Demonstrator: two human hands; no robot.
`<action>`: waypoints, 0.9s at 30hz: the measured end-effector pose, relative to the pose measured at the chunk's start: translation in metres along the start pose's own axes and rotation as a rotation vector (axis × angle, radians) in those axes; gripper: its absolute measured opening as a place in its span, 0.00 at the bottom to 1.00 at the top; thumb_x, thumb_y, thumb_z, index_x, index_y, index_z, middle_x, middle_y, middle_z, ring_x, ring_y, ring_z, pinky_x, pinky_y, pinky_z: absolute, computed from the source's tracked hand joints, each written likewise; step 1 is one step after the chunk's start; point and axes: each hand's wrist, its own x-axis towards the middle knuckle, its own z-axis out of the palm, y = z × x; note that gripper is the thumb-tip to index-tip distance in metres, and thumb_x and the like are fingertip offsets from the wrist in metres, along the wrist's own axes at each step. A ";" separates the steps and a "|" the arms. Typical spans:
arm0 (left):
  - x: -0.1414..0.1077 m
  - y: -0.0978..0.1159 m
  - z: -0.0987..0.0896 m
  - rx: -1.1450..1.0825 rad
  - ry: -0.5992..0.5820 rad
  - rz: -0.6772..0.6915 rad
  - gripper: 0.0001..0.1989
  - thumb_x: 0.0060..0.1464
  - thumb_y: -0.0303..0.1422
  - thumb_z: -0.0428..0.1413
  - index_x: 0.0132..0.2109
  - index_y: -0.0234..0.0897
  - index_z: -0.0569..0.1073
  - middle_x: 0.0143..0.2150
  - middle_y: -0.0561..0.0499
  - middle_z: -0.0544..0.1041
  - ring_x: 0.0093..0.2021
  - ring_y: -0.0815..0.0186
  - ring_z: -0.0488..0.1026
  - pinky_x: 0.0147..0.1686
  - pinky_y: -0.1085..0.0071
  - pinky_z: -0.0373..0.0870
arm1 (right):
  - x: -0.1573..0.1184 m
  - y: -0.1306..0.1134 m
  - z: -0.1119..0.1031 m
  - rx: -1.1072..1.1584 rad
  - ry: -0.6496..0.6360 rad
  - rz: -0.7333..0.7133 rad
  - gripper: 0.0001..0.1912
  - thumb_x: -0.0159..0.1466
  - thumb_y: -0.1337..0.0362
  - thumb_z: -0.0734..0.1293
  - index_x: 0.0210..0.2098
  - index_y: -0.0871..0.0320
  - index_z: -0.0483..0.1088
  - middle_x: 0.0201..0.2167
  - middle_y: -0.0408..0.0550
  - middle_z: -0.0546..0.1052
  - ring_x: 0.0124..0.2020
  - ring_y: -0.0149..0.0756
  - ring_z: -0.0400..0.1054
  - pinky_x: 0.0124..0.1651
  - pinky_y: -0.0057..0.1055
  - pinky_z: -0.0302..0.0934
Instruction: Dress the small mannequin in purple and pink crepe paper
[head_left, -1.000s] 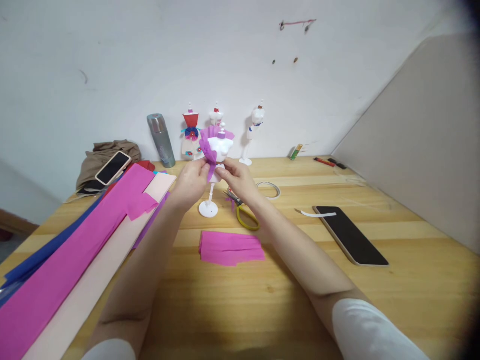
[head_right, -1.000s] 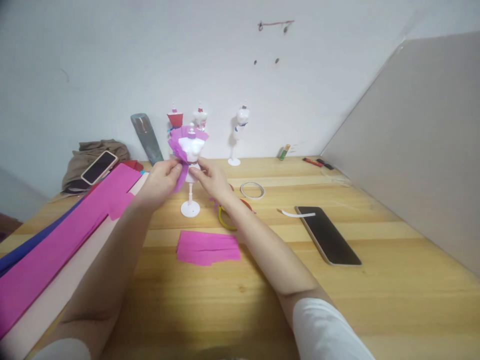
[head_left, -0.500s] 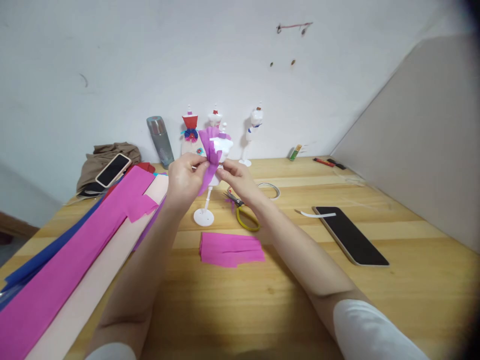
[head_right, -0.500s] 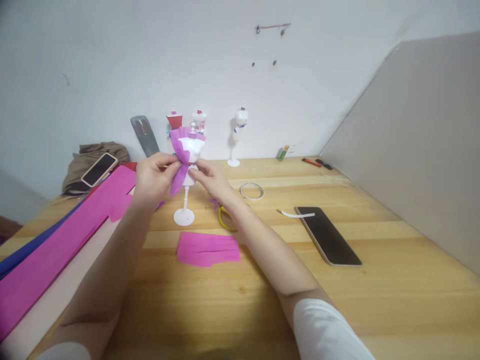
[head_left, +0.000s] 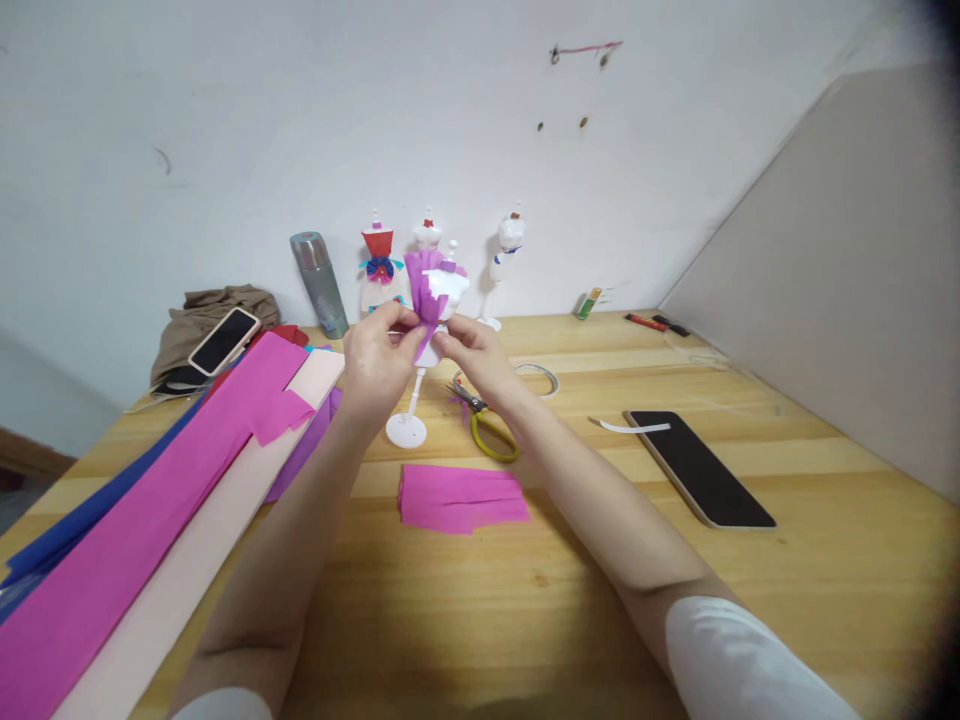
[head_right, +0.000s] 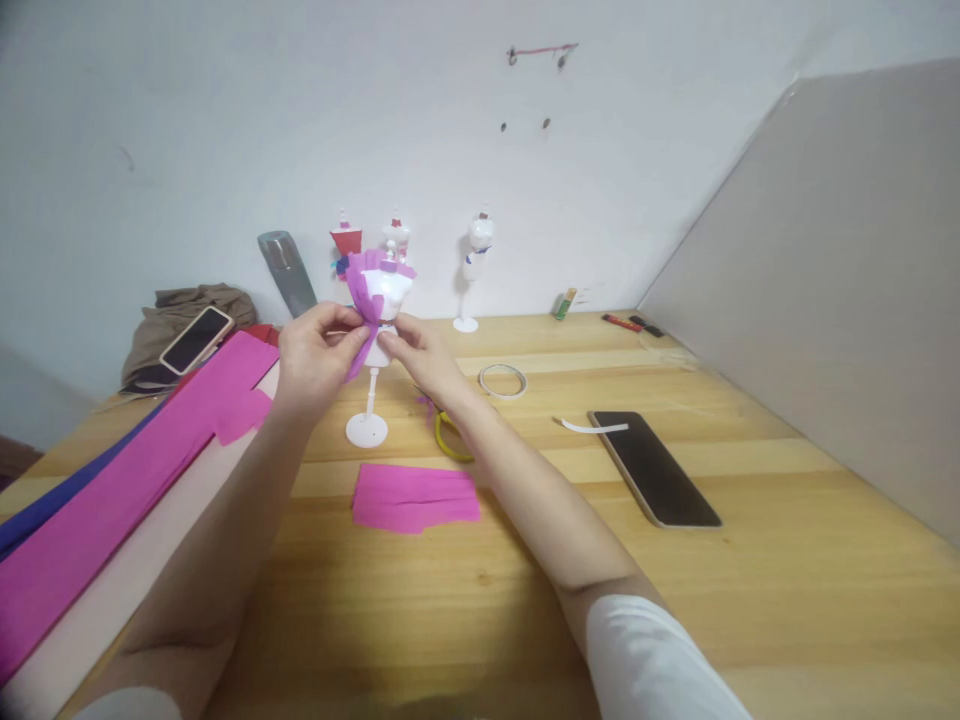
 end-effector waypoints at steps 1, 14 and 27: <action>0.000 0.000 0.000 0.004 -0.003 -0.006 0.03 0.55 0.29 0.60 0.34 0.39 0.73 0.34 0.52 0.80 0.36 0.62 0.78 0.42 0.65 0.76 | 0.000 0.000 0.000 -0.002 0.004 0.001 0.19 0.59 0.46 0.71 0.39 0.54 0.76 0.36 0.46 0.78 0.42 0.40 0.71 0.47 0.38 0.68; 0.001 -0.002 0.005 0.004 0.025 -0.022 0.03 0.53 0.30 0.61 0.36 0.39 0.74 0.38 0.49 0.82 0.40 0.60 0.79 0.45 0.64 0.77 | 0.000 0.001 0.003 0.015 -0.018 -0.011 0.22 0.59 0.44 0.71 0.41 0.55 0.78 0.37 0.47 0.79 0.46 0.43 0.72 0.48 0.38 0.69; 0.001 -0.002 0.005 0.016 0.030 -0.068 0.06 0.55 0.34 0.61 0.31 0.39 0.73 0.32 0.51 0.80 0.37 0.60 0.79 0.39 0.65 0.77 | 0.000 -0.001 0.003 0.007 -0.021 -0.025 0.24 0.59 0.42 0.72 0.43 0.54 0.79 0.38 0.47 0.81 0.45 0.43 0.73 0.50 0.40 0.69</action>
